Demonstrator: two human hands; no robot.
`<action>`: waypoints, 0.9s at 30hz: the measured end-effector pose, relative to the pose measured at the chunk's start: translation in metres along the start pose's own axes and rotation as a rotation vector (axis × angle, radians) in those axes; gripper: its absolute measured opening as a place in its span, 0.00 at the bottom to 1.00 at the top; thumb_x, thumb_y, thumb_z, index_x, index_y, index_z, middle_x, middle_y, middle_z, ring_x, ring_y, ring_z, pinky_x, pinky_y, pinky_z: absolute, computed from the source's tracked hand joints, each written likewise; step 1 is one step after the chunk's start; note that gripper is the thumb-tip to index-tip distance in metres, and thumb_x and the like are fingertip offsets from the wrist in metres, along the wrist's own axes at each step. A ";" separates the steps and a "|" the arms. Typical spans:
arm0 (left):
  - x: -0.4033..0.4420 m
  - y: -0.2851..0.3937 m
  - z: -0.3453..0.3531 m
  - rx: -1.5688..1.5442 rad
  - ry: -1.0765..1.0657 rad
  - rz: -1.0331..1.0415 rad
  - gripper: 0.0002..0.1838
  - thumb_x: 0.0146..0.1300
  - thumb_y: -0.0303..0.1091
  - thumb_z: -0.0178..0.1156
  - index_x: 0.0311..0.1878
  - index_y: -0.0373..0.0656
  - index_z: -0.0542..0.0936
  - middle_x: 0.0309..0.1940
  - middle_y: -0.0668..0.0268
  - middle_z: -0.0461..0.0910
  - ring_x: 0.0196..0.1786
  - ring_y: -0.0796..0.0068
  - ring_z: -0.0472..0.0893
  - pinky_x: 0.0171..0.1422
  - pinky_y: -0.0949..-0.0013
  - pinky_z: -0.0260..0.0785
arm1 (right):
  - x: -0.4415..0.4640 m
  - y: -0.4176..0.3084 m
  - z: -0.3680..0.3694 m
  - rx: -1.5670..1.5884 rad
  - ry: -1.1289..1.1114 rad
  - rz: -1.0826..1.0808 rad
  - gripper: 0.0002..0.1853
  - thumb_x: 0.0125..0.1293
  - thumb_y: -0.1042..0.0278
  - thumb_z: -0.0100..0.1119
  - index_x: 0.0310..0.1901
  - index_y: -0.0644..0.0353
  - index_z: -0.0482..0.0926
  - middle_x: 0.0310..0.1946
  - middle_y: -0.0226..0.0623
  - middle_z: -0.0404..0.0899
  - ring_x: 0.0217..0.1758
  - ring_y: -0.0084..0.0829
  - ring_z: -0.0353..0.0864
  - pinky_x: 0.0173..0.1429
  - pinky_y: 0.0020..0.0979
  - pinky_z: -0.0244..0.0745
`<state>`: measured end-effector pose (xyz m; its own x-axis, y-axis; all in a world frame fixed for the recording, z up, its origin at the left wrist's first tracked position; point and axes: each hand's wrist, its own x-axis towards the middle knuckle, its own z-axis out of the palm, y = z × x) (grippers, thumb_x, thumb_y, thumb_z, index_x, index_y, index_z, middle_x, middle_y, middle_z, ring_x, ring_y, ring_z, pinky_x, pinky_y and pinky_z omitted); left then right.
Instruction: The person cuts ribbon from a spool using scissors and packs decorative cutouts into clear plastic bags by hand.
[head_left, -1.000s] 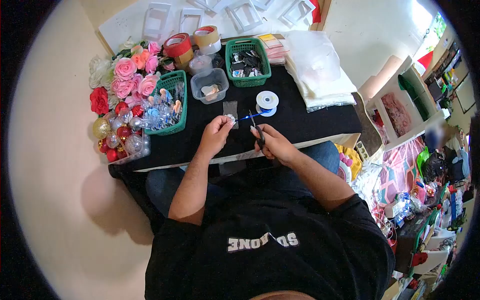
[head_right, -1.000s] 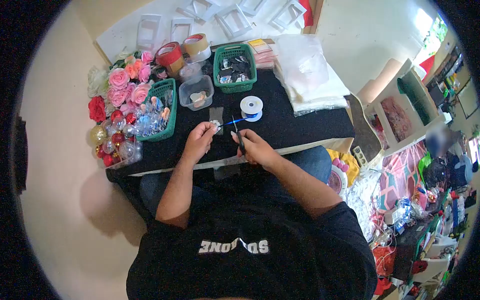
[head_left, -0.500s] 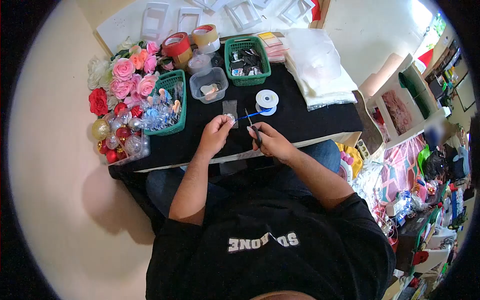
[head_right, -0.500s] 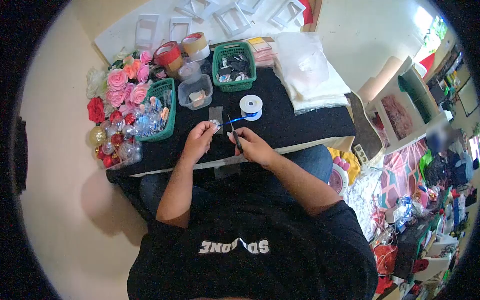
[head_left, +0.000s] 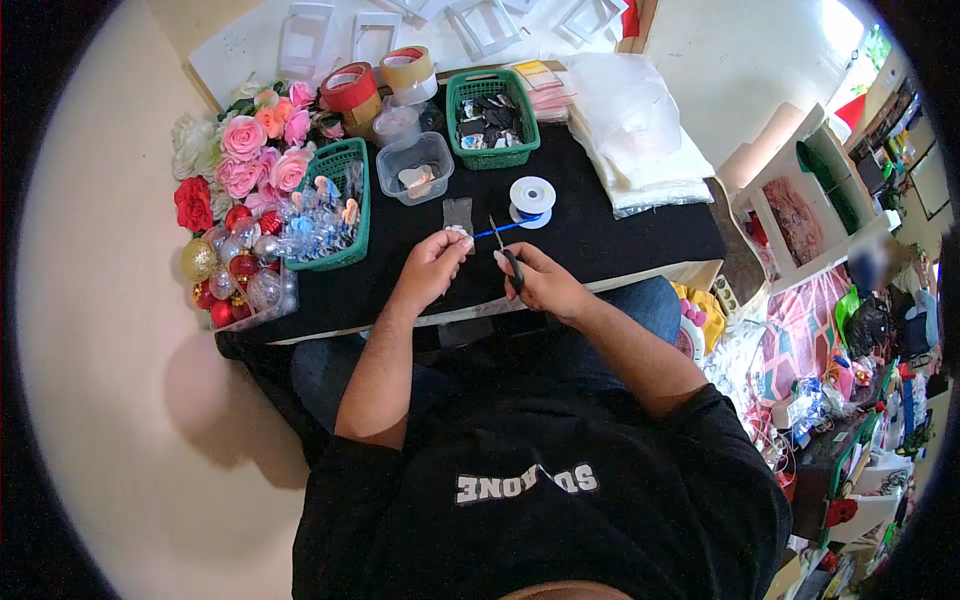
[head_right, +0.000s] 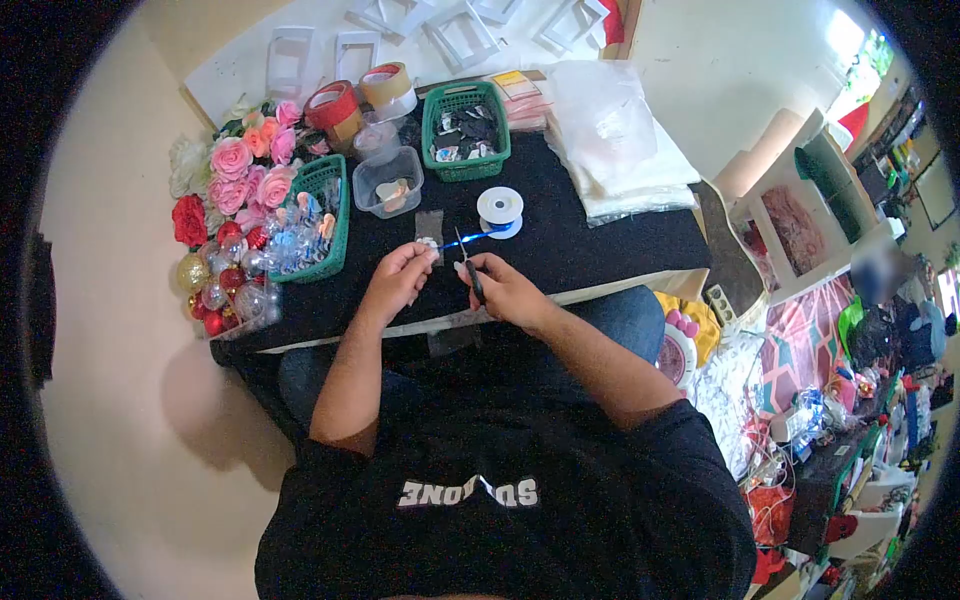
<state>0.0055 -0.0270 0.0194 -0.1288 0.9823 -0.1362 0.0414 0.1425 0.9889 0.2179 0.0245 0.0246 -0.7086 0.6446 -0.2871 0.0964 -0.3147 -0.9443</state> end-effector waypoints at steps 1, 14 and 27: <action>0.000 0.002 0.001 0.031 -0.007 0.003 0.11 0.71 0.41 0.57 0.42 0.42 0.79 0.25 0.76 0.72 0.24 0.88 0.68 0.25 0.79 0.60 | 0.000 -0.001 0.001 0.000 0.000 -0.001 0.21 0.71 0.47 0.56 0.55 0.53 0.68 0.23 0.28 0.74 0.14 0.15 0.59 0.19 0.20 0.50; 0.001 -0.002 0.002 0.006 0.035 0.045 0.10 0.72 0.39 0.55 0.40 0.43 0.79 0.25 0.74 0.72 0.24 0.86 0.67 0.28 0.79 0.60 | 0.005 0.011 0.000 -0.130 0.028 -0.115 0.17 0.73 0.56 0.56 0.55 0.54 0.68 0.23 0.27 0.75 0.15 0.15 0.62 0.20 0.21 0.56; 0.002 -0.004 0.002 -0.025 0.055 0.054 0.09 0.72 0.38 0.56 0.39 0.43 0.78 0.24 0.75 0.71 0.24 0.87 0.67 0.28 0.79 0.59 | 0.004 -0.035 -0.115 -1.272 0.736 -0.234 0.11 0.62 0.62 0.61 0.38 0.60 0.77 0.37 0.49 0.82 0.43 0.52 0.82 0.47 0.48 0.76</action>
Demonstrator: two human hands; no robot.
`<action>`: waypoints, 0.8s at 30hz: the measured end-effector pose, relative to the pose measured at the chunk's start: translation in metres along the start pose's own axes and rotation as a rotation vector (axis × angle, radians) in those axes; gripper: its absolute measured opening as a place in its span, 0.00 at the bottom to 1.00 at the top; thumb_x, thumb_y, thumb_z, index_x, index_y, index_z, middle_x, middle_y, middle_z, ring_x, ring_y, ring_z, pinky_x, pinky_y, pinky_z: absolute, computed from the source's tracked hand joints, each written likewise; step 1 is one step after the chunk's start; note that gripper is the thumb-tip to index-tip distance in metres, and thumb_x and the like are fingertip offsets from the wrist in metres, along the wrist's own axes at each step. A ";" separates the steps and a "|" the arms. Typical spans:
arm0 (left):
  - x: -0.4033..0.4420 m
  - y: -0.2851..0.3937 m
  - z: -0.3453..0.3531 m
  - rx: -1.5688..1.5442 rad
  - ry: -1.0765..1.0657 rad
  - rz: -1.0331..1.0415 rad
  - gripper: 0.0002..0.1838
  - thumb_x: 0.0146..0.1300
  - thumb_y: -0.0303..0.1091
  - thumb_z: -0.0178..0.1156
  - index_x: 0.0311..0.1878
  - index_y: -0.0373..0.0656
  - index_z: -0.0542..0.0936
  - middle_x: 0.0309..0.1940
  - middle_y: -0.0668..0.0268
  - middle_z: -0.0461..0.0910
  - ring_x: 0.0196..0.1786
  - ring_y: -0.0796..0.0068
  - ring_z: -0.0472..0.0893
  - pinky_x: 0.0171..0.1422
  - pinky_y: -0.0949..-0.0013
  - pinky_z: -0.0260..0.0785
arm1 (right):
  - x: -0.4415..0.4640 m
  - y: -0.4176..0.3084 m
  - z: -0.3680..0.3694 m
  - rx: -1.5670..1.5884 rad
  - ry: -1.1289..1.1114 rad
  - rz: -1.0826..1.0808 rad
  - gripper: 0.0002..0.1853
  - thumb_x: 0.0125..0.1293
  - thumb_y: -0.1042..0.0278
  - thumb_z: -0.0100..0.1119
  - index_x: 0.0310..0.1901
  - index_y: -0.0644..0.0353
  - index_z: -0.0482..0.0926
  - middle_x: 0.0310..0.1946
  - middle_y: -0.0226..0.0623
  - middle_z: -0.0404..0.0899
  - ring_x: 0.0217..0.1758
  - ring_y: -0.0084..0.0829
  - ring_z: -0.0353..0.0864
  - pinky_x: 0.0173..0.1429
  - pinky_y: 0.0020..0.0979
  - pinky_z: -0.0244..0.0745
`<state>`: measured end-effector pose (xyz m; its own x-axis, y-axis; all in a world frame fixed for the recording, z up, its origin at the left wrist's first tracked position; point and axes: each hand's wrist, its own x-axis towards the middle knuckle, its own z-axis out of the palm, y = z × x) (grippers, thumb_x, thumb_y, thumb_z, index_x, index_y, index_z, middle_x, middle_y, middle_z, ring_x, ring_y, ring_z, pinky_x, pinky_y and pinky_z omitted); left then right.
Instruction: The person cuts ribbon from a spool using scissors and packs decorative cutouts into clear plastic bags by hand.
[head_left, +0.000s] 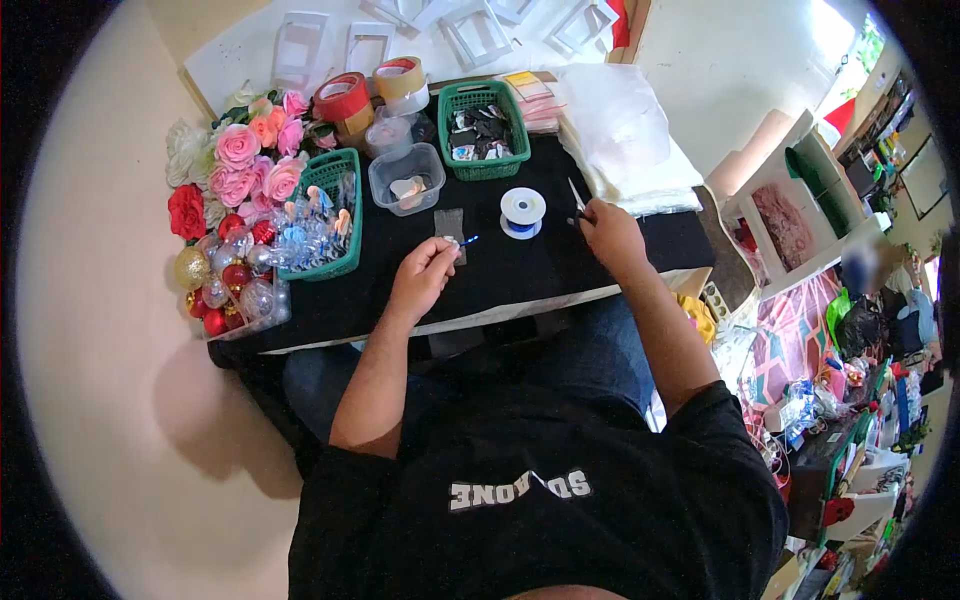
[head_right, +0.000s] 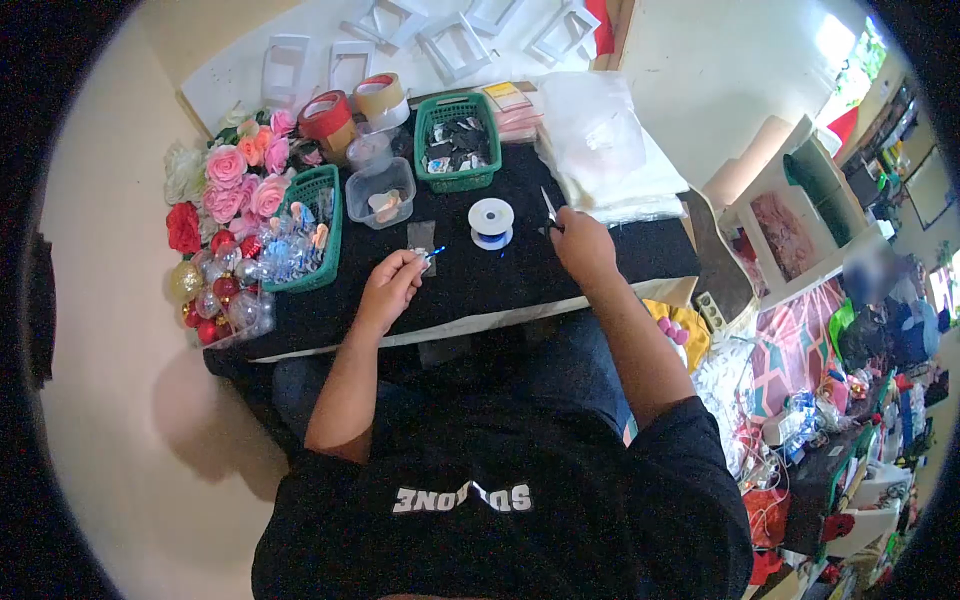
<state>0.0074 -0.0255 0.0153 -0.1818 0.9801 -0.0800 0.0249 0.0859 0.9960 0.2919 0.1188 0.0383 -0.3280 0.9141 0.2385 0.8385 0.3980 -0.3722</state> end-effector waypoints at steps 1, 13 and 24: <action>-0.001 0.001 0.001 0.005 0.012 -0.023 0.09 0.71 0.38 0.56 0.39 0.43 0.78 0.24 0.75 0.71 0.25 0.88 0.67 0.28 0.79 0.59 | 0.004 0.005 0.000 -0.003 0.002 -0.002 0.11 0.62 0.62 0.61 0.38 0.60 0.77 0.37 0.49 0.82 0.43 0.52 0.82 0.47 0.48 0.76; -0.001 -0.002 -0.001 -0.018 0.000 -0.008 0.09 0.71 0.38 0.56 0.39 0.44 0.80 0.25 0.75 0.72 0.27 0.87 0.68 0.30 0.79 0.60 | -0.012 -0.073 0.009 0.162 0.116 -0.550 0.13 0.64 0.65 0.59 0.49 0.55 0.81 0.50 0.36 0.79 0.53 0.43 0.76 0.56 0.41 0.73; -0.004 -0.004 0.001 0.069 -0.020 0.146 0.09 0.71 0.37 0.56 0.40 0.42 0.79 0.26 0.74 0.73 0.30 0.85 0.70 0.35 0.77 0.62 | 0.029 -0.048 0.026 -0.080 0.313 -0.363 0.14 0.65 0.61 0.58 0.51 0.52 0.80 0.50 0.32 0.78 0.53 0.40 0.74 0.57 0.44 0.70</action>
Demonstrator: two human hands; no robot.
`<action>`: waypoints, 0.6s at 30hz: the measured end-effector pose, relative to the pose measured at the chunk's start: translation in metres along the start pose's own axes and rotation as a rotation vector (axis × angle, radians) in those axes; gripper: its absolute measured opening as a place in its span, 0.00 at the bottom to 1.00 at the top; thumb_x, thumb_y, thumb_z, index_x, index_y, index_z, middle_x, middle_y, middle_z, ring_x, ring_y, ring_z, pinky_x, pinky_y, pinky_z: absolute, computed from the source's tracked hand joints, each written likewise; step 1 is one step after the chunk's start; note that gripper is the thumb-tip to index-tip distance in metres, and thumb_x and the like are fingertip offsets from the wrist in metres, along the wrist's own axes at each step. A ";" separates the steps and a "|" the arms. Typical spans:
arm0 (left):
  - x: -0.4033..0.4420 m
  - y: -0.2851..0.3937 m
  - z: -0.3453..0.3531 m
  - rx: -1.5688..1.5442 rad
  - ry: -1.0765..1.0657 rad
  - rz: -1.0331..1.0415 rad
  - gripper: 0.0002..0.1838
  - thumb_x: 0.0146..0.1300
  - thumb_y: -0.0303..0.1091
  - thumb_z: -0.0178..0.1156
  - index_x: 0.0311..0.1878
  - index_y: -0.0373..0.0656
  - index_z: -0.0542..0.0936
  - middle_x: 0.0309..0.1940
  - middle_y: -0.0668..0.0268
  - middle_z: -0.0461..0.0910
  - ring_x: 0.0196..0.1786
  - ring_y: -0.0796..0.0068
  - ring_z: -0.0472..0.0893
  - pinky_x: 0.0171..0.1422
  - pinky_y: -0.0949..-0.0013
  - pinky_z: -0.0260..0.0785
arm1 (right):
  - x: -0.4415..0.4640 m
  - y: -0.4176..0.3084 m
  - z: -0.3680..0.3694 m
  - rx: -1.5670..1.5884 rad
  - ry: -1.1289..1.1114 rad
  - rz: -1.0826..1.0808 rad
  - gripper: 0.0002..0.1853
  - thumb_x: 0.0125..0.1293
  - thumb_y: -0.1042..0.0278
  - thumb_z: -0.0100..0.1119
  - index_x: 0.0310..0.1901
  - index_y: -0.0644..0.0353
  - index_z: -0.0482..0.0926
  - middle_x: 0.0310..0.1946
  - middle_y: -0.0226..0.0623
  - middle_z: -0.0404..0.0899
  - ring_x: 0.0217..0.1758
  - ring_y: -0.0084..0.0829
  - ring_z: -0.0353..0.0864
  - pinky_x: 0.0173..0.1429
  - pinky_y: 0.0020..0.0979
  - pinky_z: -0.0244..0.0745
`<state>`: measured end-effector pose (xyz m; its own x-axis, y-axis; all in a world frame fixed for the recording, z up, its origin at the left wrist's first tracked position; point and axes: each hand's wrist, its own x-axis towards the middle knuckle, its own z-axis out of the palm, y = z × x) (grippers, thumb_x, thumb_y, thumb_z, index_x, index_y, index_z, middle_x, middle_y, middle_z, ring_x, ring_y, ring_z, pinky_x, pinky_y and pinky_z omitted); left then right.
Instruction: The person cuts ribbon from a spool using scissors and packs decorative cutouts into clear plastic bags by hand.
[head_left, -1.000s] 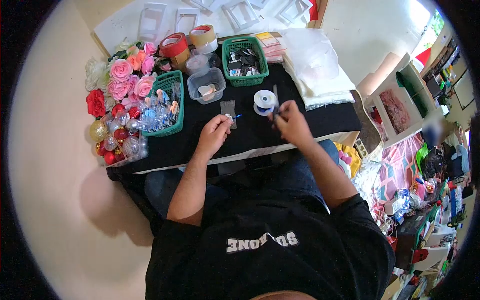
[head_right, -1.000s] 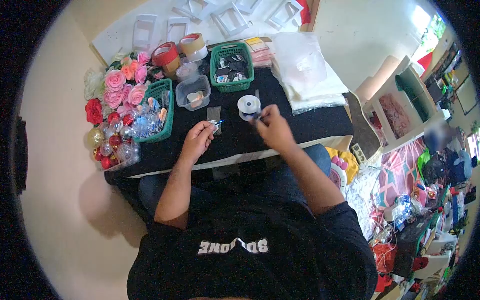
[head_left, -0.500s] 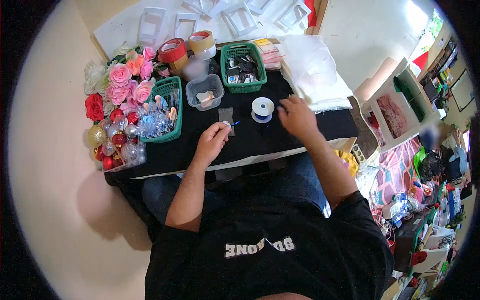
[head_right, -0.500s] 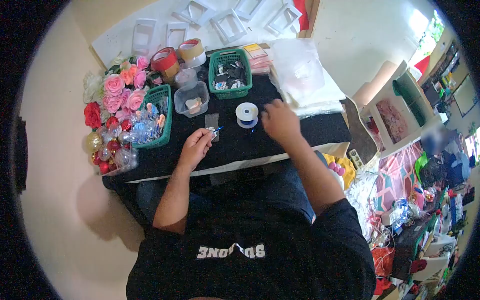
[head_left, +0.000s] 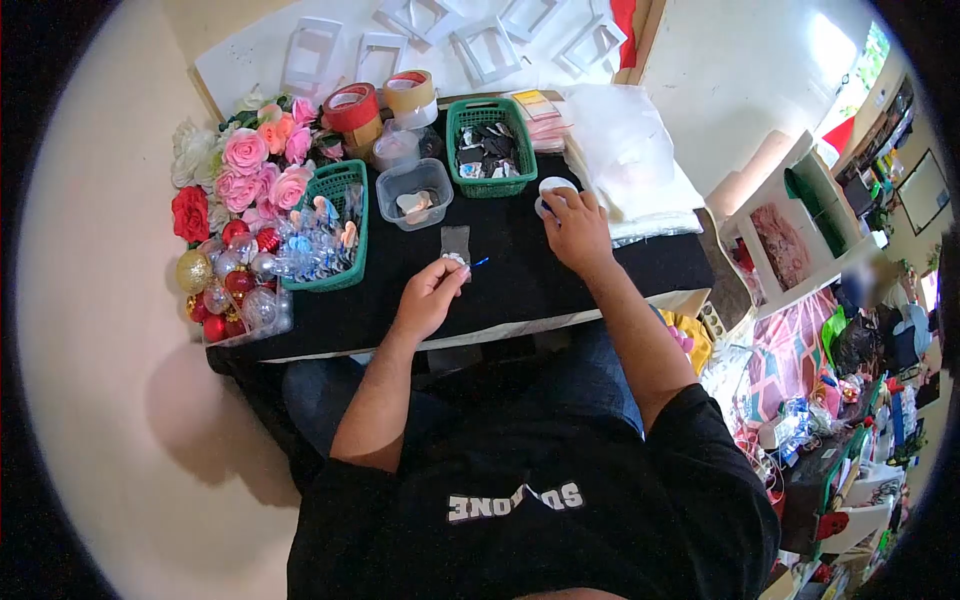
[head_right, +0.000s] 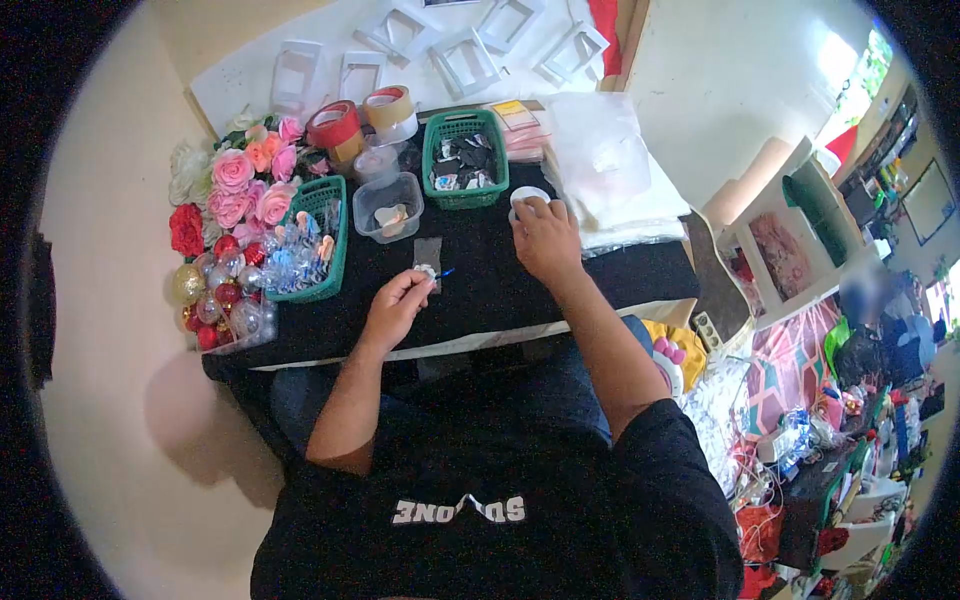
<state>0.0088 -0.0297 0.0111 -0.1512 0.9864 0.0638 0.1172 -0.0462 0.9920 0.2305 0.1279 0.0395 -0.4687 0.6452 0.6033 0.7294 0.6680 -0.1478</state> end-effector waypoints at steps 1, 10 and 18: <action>-0.001 0.000 0.001 0.023 -0.005 0.042 0.09 0.71 0.37 0.56 0.40 0.41 0.79 0.27 0.73 0.73 0.30 0.84 0.70 0.36 0.77 0.63 | -0.002 -0.007 -0.003 -0.007 0.048 0.006 0.15 0.65 0.60 0.59 0.51 0.53 0.80 0.50 0.34 0.78 0.54 0.40 0.74 0.58 0.44 0.70; -0.005 -0.001 0.007 0.148 -0.002 0.103 0.10 0.70 0.36 0.58 0.43 0.39 0.79 0.28 0.71 0.75 0.31 0.83 0.72 0.39 0.74 0.66 | -0.032 -0.068 0.004 1.168 -0.631 0.379 0.13 0.69 0.59 0.62 0.43 0.60 0.77 0.33 0.29 0.79 0.34 0.21 0.75 0.39 0.24 0.72; -0.057 0.089 0.013 -0.340 -0.052 0.183 0.20 0.66 0.35 0.63 0.58 0.39 0.74 0.45 0.65 0.76 0.45 0.80 0.74 0.51 0.72 0.68 | -0.035 -0.042 0.019 1.751 -0.565 0.668 0.06 0.69 0.66 0.60 0.36 0.57 0.76 0.31 0.30 0.79 0.33 0.20 0.76 0.39 0.23 0.70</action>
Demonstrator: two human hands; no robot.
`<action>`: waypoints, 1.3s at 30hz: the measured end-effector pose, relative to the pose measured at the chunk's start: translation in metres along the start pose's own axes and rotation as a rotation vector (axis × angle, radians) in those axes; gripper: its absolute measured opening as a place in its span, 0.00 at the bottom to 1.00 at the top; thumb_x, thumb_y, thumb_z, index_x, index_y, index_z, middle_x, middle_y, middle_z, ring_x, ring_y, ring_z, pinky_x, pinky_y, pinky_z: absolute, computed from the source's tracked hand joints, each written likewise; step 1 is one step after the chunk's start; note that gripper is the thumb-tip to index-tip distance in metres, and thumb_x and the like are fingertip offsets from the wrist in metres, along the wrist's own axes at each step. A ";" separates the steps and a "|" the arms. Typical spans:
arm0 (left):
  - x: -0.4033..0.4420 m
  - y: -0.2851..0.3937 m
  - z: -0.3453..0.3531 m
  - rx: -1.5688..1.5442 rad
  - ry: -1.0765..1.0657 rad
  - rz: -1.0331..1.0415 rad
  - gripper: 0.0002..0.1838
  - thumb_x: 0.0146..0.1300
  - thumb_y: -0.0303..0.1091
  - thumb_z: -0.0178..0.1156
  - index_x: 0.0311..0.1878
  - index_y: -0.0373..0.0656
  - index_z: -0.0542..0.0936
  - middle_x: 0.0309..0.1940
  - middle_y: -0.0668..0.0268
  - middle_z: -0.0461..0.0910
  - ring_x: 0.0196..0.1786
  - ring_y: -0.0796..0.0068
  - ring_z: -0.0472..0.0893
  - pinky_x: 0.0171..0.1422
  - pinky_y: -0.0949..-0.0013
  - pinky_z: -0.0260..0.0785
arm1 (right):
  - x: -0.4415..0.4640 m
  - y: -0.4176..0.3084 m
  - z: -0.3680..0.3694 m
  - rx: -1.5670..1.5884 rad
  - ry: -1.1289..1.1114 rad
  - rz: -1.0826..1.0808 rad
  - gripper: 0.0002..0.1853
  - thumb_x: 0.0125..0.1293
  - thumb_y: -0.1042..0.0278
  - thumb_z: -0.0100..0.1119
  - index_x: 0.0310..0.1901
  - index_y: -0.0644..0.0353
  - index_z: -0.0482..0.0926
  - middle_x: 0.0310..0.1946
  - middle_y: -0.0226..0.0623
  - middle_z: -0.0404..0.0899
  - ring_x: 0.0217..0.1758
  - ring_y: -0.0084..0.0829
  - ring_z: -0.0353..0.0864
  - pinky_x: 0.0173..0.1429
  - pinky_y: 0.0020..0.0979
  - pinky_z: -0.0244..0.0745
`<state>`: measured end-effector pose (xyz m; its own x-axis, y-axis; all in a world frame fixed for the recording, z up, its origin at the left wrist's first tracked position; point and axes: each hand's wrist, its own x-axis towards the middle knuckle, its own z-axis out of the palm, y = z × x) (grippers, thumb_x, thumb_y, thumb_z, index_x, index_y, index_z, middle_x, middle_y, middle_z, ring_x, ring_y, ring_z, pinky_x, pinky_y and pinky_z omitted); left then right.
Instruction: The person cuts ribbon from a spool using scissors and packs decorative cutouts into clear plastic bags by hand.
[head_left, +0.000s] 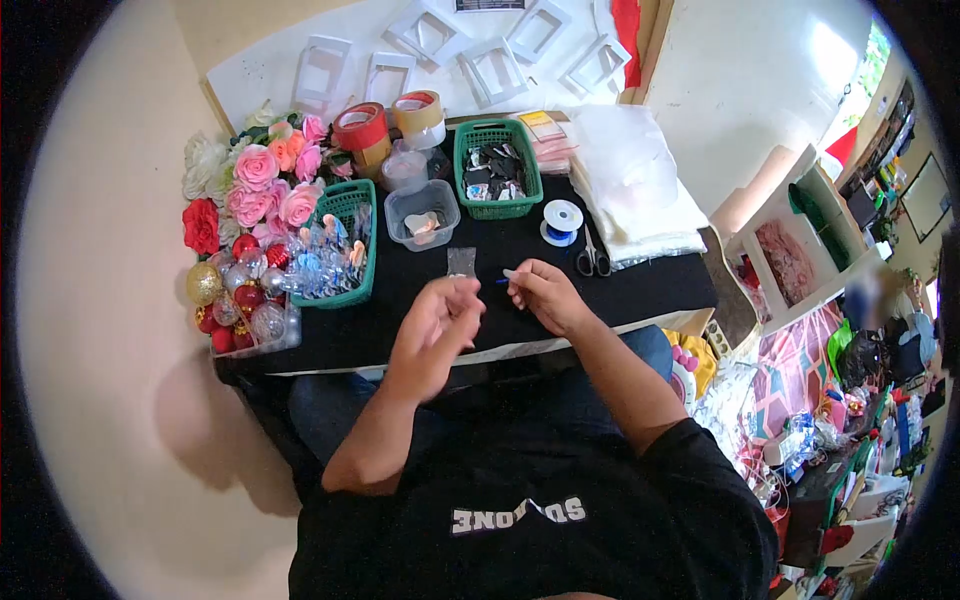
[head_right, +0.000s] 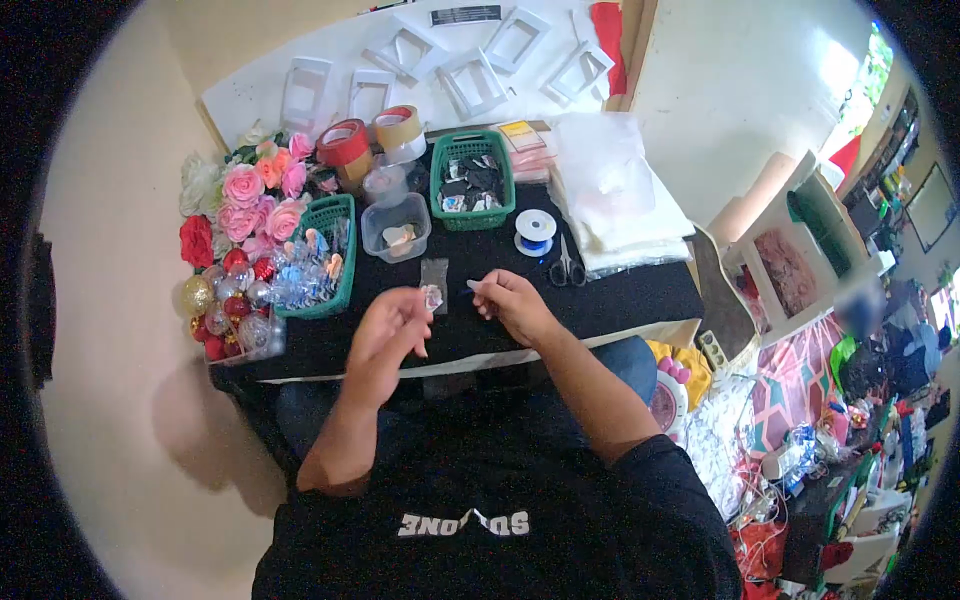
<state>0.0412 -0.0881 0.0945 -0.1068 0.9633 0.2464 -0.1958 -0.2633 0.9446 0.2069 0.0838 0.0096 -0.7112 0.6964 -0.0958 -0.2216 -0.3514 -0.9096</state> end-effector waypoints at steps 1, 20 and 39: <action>-0.016 0.043 0.015 -0.160 -0.120 0.000 0.22 0.65 0.38 0.65 0.58 0.38 0.73 0.48 0.63 0.76 0.48 0.77 0.75 0.55 0.70 0.68 | -0.001 0.001 -0.001 0.059 -0.011 -0.012 0.05 0.69 0.67 0.60 0.36 0.56 0.76 0.32 0.31 0.80 0.33 0.22 0.76 0.39 0.24 0.70; -0.041 0.142 0.054 -0.974 -0.648 0.915 0.27 0.71 0.55 0.52 0.44 0.36 0.82 0.40 0.54 0.83 0.42 0.59 0.82 0.50 0.52 0.78 | 0.002 -0.012 -0.002 0.280 -0.010 0.112 0.05 0.66 0.68 0.60 0.35 0.53 0.74 0.34 0.37 0.82 0.31 0.25 0.78 0.40 0.27 0.72; -0.022 0.138 0.069 -0.037 -0.444 0.821 0.17 0.65 0.45 0.64 0.23 0.45 0.81 0.26 0.69 0.82 0.28 0.73 0.80 0.29 0.72 0.69 | 0.001 -0.014 0.000 0.300 -0.034 0.111 0.06 0.69 0.65 0.60 0.36 0.54 0.74 0.31 0.33 0.81 0.29 0.22 0.74 0.36 0.26 0.69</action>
<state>0.0835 -0.1424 0.2346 0.1556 0.4047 0.9011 -0.2558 -0.8646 0.4324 0.2092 0.0899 0.0221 -0.7630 0.6240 -0.1690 -0.3248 -0.5961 -0.7342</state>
